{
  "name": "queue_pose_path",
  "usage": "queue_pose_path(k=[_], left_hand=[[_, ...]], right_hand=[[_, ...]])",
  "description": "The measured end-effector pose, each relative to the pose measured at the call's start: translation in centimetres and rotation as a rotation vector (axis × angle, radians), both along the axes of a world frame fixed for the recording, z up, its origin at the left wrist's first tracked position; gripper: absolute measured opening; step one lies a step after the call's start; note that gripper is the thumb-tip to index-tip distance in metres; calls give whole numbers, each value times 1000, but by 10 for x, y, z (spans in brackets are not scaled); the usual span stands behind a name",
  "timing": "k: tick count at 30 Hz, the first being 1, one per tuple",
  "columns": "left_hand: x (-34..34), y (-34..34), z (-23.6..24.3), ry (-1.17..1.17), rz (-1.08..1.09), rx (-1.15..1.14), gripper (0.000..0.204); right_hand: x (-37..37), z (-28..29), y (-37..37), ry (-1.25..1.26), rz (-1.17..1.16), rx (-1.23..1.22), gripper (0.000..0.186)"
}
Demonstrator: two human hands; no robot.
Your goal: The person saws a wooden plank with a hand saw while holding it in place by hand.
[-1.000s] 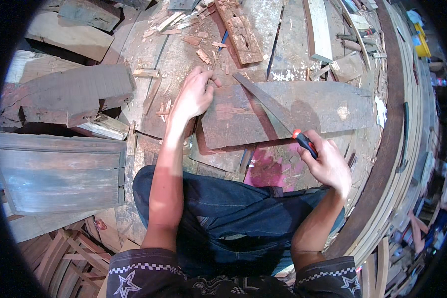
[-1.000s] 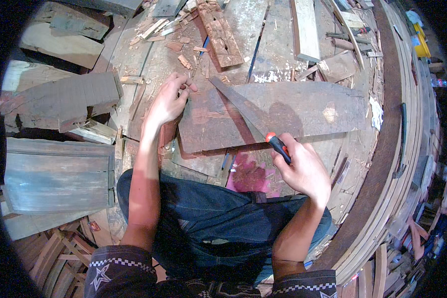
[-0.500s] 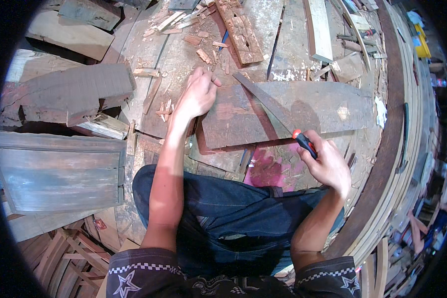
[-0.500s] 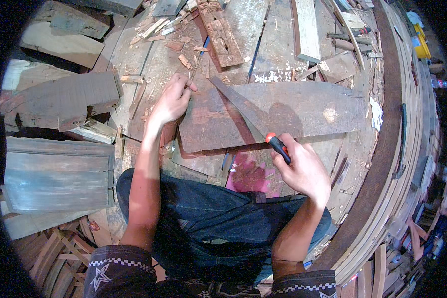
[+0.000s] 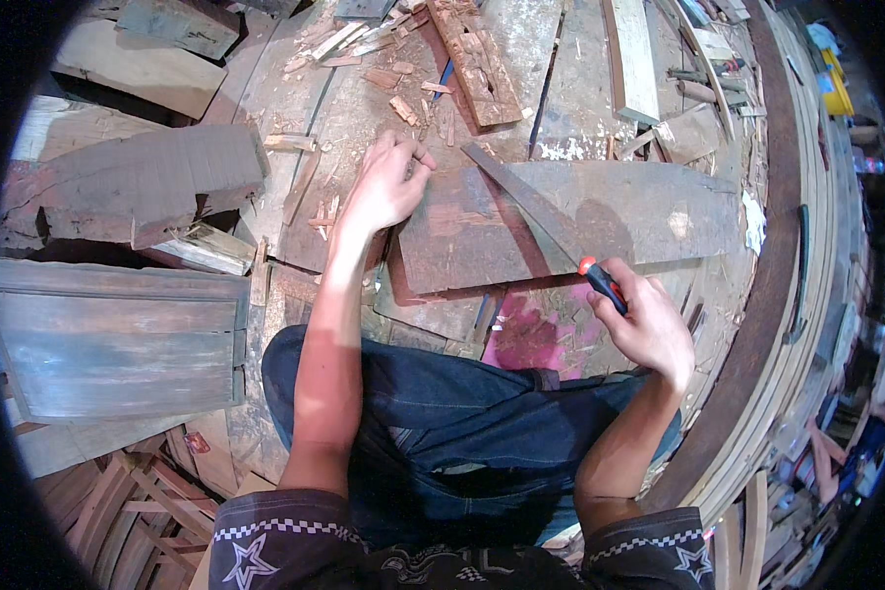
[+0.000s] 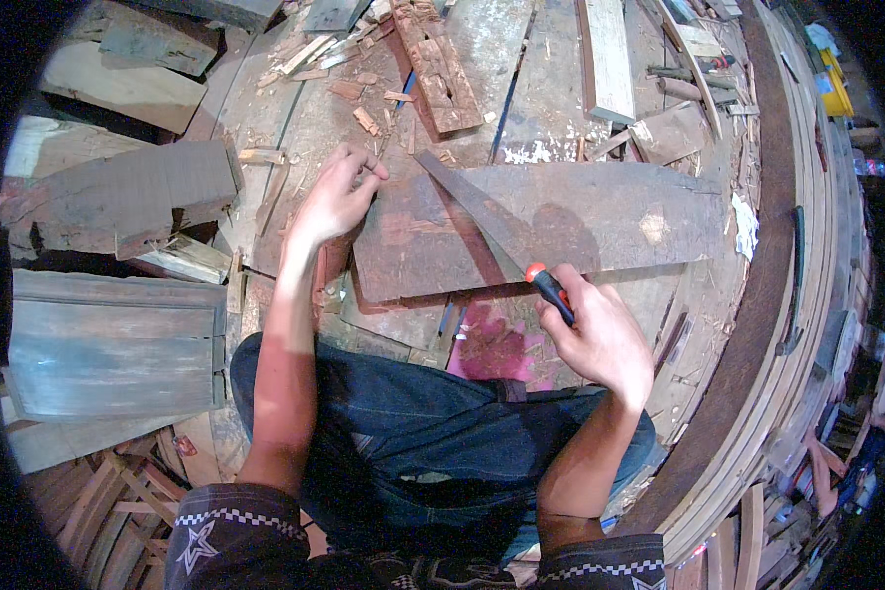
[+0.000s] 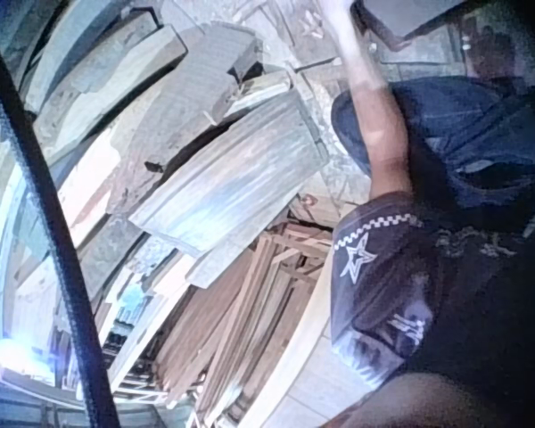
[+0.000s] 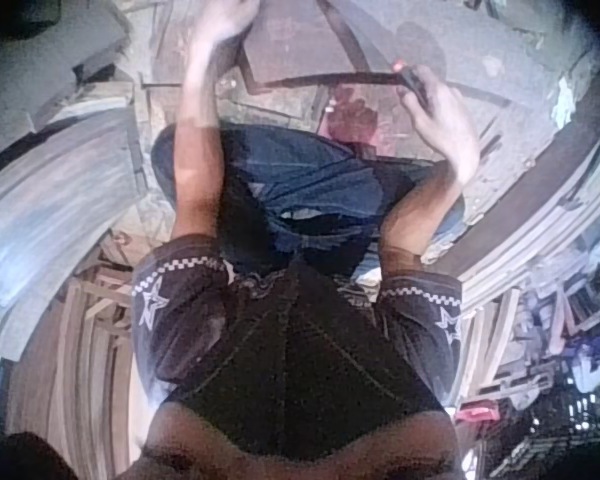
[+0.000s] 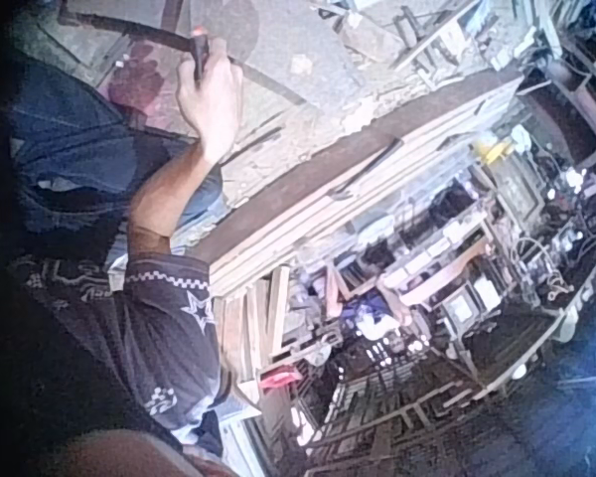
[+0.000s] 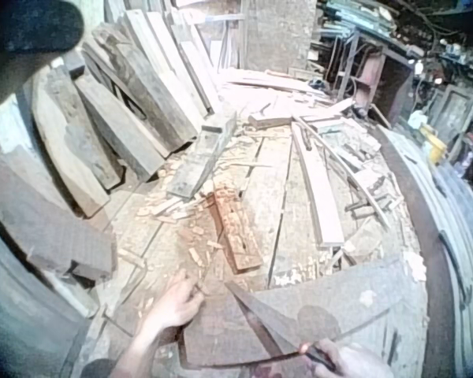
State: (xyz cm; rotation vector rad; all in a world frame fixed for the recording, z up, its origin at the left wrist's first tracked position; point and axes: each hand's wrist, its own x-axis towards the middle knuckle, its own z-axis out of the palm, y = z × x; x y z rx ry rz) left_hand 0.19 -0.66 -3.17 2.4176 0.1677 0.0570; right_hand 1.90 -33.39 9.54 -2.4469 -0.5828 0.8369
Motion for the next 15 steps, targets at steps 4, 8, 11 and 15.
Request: queue_pose_path(k=[4,8,11,15], left_hand=[[2,-2,4,74,1,-18,15],[1,-1,9,74,-9,-6,14],[3,-3,12,74,-14,-13,14],[1,-3,12,74,-13,-4,14]], right_hand=[[0,0,-1,-3,2,4,23],[0,-3,-1,-29,19,3,23],[0,-2,-3,-44,17,8,22],[1,2,2,26,-3,-19,23]])
